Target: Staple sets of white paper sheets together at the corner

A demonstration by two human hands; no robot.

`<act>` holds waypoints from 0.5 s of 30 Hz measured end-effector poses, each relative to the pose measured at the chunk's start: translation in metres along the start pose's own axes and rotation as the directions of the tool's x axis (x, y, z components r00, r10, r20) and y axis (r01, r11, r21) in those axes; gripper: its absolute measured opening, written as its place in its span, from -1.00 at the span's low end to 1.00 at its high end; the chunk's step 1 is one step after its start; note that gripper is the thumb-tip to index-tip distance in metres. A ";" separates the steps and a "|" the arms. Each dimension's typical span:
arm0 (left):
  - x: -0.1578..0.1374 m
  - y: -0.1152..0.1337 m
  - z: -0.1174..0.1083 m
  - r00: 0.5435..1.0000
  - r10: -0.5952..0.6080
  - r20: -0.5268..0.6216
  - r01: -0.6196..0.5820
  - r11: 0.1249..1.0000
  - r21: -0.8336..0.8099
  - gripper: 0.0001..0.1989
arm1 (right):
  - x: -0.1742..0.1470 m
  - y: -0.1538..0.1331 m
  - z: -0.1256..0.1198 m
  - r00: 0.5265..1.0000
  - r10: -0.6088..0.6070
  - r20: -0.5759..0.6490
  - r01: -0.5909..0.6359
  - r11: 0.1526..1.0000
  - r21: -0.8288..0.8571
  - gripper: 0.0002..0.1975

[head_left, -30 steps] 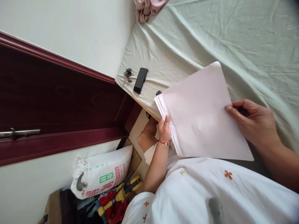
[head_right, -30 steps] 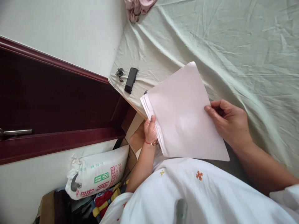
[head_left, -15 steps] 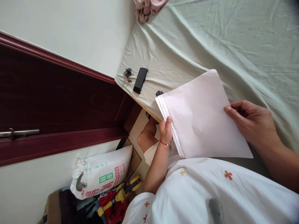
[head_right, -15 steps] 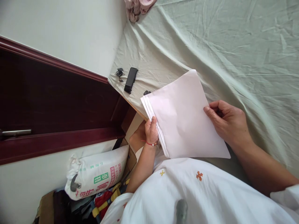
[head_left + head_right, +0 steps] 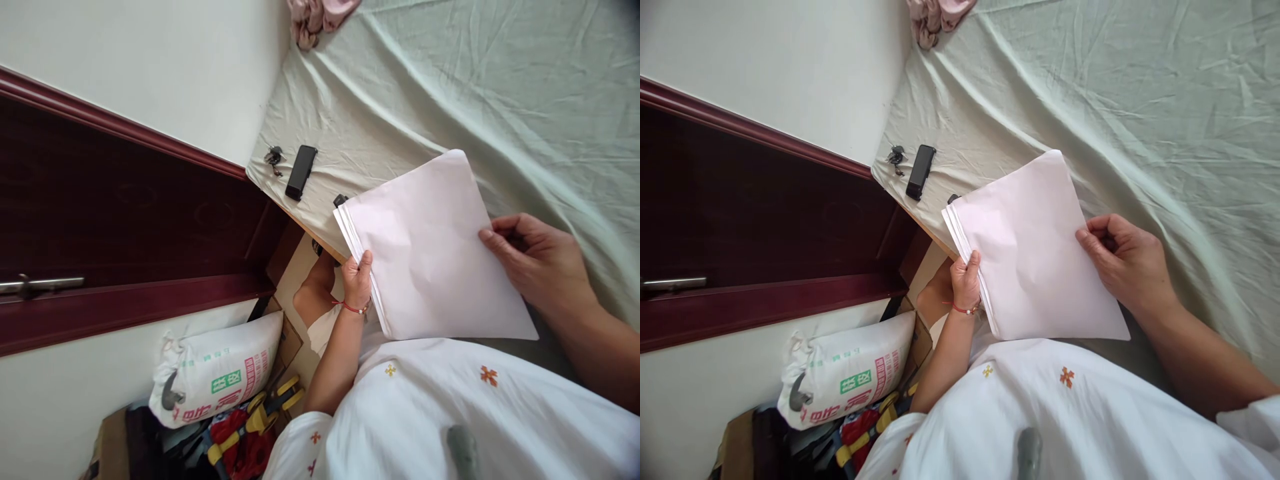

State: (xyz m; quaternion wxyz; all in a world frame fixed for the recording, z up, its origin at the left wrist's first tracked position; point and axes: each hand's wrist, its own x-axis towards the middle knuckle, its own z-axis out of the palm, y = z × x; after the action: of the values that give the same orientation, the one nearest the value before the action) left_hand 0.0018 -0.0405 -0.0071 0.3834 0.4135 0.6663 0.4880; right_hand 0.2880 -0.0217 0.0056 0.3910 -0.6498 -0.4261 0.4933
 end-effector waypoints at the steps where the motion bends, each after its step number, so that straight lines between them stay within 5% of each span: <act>1: 0.000 0.002 0.001 0.999 -0.039 -0.009 0.039 0.998 -0.048 -0.56 | 0.001 0.001 0.001 1.000 -0.012 -0.002 0.012 0.999 0.034 -0.72; 4: 0.000 0.010 0.000 0.981 -0.174 -0.087 0.149 0.959 -0.243 -0.57 | 0.003 0.001 0.001 0.999 -0.052 0.007 0.051 0.991 0.128 -0.73; 8: 0.009 0.025 -0.009 0.918 -0.265 -0.293 0.118 0.891 -0.437 -0.57 | 0.002 -0.001 -0.001 0.996 -0.070 0.064 0.058 0.984 0.169 -0.70; 12: 0.017 0.043 -0.017 0.922 -0.322 -0.216 0.167 0.833 -0.527 -0.58 | -0.001 -0.005 -0.003 0.961 -0.014 0.275 -0.040 0.981 0.190 -0.53; 15: 0.015 0.056 -0.011 0.952 -0.258 -0.164 0.136 0.838 -0.528 -0.62 | -0.002 -0.008 -0.004 0.871 -0.003 0.491 -0.061 0.992 0.114 -0.40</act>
State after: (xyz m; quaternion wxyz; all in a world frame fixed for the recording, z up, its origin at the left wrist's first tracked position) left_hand -0.0043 -0.0203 0.0477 0.4485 0.1671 0.5916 0.6487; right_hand 0.2898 -0.0213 0.0147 0.3031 -0.4841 -0.4695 0.6733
